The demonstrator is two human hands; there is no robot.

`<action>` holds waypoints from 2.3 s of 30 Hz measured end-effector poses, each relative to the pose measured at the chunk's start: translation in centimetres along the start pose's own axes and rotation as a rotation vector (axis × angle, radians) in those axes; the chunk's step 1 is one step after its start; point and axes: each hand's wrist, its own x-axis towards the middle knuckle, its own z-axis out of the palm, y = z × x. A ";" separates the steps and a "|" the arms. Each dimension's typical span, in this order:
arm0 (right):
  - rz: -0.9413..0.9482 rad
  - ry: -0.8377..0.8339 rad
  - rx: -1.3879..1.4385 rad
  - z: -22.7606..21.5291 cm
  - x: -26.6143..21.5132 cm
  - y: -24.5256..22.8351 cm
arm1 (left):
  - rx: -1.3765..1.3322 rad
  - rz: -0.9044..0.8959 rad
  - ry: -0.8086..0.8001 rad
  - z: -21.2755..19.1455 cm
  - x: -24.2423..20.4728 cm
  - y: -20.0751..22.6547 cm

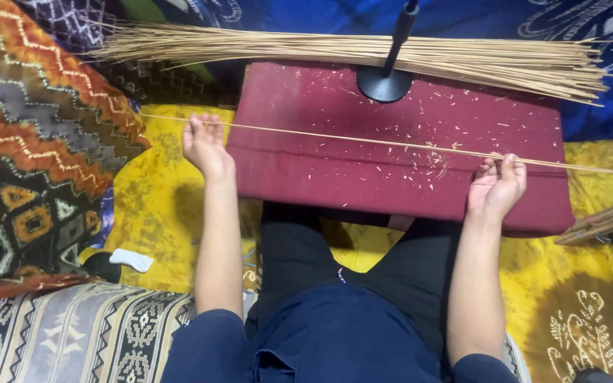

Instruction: Selecting, bending, and bundling thin wooden sticks by tying them together with a string.

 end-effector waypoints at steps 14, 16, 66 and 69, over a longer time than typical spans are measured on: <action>-0.016 -0.050 0.120 2.6 -2.8 -1.8 | -0.209 -0.007 0.201 -4.2 3.6 4.3; -0.025 -0.055 0.106 2.8 -3.1 -1.9 | -0.186 0.003 0.191 -4.5 4.1 4.0; 0.057 -0.267 -0.116 0.5 -2.2 0.2 | 0.228 -0.288 -0.643 6.5 -17.5 -6.7; 0.044 -0.232 -0.083 0.6 -2.0 0.2 | 0.185 -0.259 -0.568 6.4 -17.1 -7.2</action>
